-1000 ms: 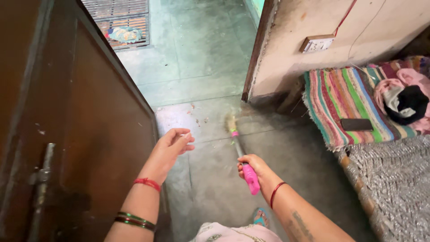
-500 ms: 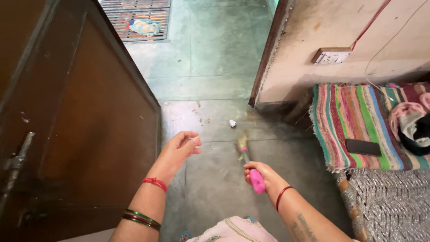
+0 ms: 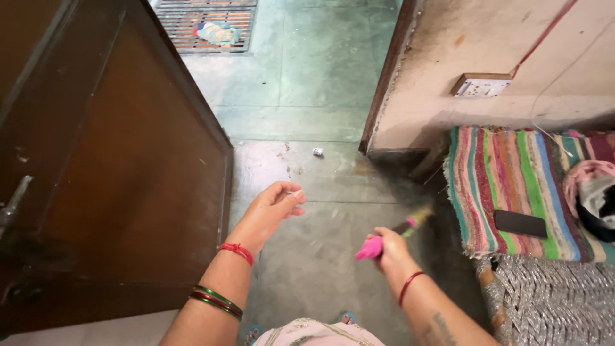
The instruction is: The person sweeps a tiled floor with a long-handled broom, gathering small debris and a crumpled paper into a pile near a doorway. The person moves the broom back and forth across the floor, adjusting position to collect scattered particles.
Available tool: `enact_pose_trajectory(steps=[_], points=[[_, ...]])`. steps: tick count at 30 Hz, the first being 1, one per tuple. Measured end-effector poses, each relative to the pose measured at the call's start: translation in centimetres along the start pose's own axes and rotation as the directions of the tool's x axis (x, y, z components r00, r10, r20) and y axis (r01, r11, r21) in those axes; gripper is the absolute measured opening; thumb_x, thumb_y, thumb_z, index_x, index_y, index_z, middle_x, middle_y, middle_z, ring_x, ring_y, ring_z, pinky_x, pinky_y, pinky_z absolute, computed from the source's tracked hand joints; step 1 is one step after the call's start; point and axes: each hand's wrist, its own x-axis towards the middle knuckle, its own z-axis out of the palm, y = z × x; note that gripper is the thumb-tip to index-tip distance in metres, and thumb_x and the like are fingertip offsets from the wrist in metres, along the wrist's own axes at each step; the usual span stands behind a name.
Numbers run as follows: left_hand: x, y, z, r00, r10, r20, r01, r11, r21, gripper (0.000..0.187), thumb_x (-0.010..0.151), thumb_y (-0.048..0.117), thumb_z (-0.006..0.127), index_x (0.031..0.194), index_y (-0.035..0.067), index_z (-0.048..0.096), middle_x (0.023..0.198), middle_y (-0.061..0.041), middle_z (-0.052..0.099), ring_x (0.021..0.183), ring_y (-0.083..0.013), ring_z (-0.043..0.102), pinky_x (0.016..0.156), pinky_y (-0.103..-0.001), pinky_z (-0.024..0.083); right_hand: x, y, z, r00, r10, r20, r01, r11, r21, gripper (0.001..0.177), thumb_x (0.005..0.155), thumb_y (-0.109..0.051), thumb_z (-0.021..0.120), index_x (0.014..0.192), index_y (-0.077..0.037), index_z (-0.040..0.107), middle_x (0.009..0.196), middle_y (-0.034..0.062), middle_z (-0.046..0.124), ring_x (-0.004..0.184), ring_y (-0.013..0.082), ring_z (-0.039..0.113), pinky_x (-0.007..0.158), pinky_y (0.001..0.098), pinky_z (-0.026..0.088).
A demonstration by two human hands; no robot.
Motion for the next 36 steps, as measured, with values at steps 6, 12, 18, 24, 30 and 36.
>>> enact_pose_trajectory(steps=[6,12,18,24,30,36], points=[[-0.3,-0.5,1.3,0.996,-0.056,-0.072,0.059,0.998,0.039,0.038,0.094,0.029,0.062,0.124,0.005,0.063,0.109,-0.003,0.072,0.096,-0.0139,0.070,0.086,-0.030,0.049,5.8,-2.8,-4.9,0.987,0.158,0.025,-0.156,0.985,-0.068,0.008,0.090,-0.006,0.063,0.089,-0.005,0.055,0.075,0.0069,0.062,0.064,0.0195,0.062,0.056,0.0346,0.057],[0.2,0.2,4.3,0.997,-0.063,-0.053,0.065,0.997,0.042,0.041,0.093,0.031,0.063,0.124,0.005,0.064,0.110,-0.003,0.072,0.098,-0.0141,0.070,0.089,-0.029,0.050,4.1,-2.6,-5.0,0.917,0.335,0.217,-0.277,0.925,-0.260,0.015,0.089,-0.010,0.065,0.083,-0.002,0.054,0.066,0.0108,0.058,0.052,0.0206,0.054,0.044,0.0303,0.048],[1.0,0.9,5.9,0.999,-0.026,-0.043,0.028,0.998,0.049,0.041,0.093,0.033,0.064,0.124,0.005,0.063,0.111,-0.005,0.071,0.099,-0.0157,0.070,0.089,-0.030,0.049,0.2,-4.8,-3.4,0.945,0.189,0.268,-0.137,0.970,-0.201,0.017,0.090,-0.012,0.066,0.087,-0.001,0.054,0.067,0.0115,0.060,0.052,0.0209,0.055,0.044,0.0310,0.048],[0.9,-0.2,5.6,0.997,-0.054,-0.062,0.056,0.998,0.030,0.041,0.094,0.032,0.061,0.124,0.006,0.063,0.114,-0.004,0.072,0.102,-0.0155,0.071,0.090,-0.030,0.049,5.3,-4.9,-4.3,0.995,-0.004,0.095,0.001,0.999,0.041,0.013,0.091,-0.012,0.062,0.091,-0.002,0.056,0.073,0.0129,0.061,0.059,0.0252,0.059,0.053,0.0364,0.054],[0.8,-0.9,5.9,0.994,-0.074,-0.075,0.077,0.996,0.038,0.040,0.094,0.032,0.061,0.125,0.005,0.063,0.115,-0.006,0.073,0.102,-0.0174,0.071,0.091,-0.031,0.049,11.0,-12.4,-7.7,0.998,-0.041,-0.037,0.047,0.982,0.185,0.015,0.084,-0.006,0.063,0.096,-0.006,0.053,0.079,0.0070,0.063,0.074,0.0230,0.067,0.066,0.0375,0.062],[0.3,-1.1,6.2,0.991,-0.107,-0.084,0.110,0.993,0.034,0.041,0.094,0.032,0.060,0.126,0.006,0.062,0.116,-0.006,0.072,0.104,-0.0176,0.071,0.093,-0.031,0.049,12.4,-16.8,-10.6,0.997,0.048,0.055,-0.044,0.996,-0.082,0.014,0.088,-0.007,0.062,0.097,-0.006,0.053,0.077,0.0076,0.063,0.065,0.0197,0.064,0.058,0.0329,0.056]])
